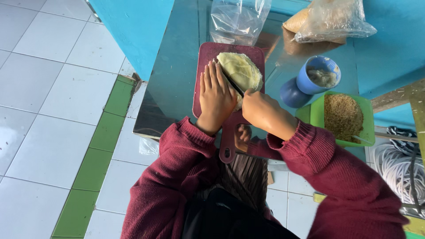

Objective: The person places thin cooked crepe layers one at a time onto a round cake base resting on a paddle-shaped board, folding and arranging each layer by hand to build up a stack. Near the end they pick up a knife and cut the stacked layers in half on the board.

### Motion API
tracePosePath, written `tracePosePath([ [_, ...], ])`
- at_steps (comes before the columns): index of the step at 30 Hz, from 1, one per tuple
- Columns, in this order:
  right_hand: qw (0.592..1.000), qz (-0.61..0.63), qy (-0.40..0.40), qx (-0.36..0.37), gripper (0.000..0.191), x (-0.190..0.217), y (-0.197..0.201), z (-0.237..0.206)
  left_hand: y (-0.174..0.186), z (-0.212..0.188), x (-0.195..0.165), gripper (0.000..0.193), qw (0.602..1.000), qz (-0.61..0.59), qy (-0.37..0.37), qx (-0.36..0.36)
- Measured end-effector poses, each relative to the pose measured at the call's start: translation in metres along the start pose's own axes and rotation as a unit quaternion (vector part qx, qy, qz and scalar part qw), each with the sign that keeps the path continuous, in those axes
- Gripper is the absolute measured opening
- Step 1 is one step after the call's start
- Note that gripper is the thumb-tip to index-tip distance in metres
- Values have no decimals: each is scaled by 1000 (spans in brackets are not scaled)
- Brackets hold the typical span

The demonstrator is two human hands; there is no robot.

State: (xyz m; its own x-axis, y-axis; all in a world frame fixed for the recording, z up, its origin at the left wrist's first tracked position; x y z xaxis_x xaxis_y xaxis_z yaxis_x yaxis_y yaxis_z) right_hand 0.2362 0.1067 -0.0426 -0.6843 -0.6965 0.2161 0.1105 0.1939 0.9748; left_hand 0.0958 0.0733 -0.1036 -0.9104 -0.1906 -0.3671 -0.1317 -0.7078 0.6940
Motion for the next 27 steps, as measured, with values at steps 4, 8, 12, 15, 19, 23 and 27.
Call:
tracePosePath([
  [4,1000,-10,-6,26,17,-1,8,-12,1,1,-3,68,1000,0,6,8],
  [8,999,-5,1,34,26,-9,11,-25,2,1,-5,68,1000,-1,6,4],
  [12,999,8,-21,37,28,-15,9,-57,-4,2,-8,68,1000,-3,12,11],
  [15,996,-2,-57,62,27,-23,14,-101,-5,3,-5,68,1000,-3,-1,17],
  [19,991,26,-91,91,26,-35,18,-143,1,36,31,50,977,7,-134,164],
  [23,996,63,-51,32,23,-32,1,-138,-1,81,57,80,898,-122,50,420],
  [27,998,14,43,-32,21,-25,-15,-121,13,99,73,86,781,-282,104,547],
])
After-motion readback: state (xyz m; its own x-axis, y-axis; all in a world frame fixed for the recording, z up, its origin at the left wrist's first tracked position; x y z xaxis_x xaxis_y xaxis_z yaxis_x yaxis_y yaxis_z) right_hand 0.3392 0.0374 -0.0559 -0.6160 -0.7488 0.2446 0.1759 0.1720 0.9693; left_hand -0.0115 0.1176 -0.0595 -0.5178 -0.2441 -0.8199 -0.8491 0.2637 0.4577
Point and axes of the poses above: each hand's wrist, its own z-axis towards the middle knuckle, its own y-axis out of the back of the hand, x = y × z, the point moved 2 cm from there along z, towards the middle knuckle, and after that the axes turned 6 degrees about y, right-handed, at the moved point
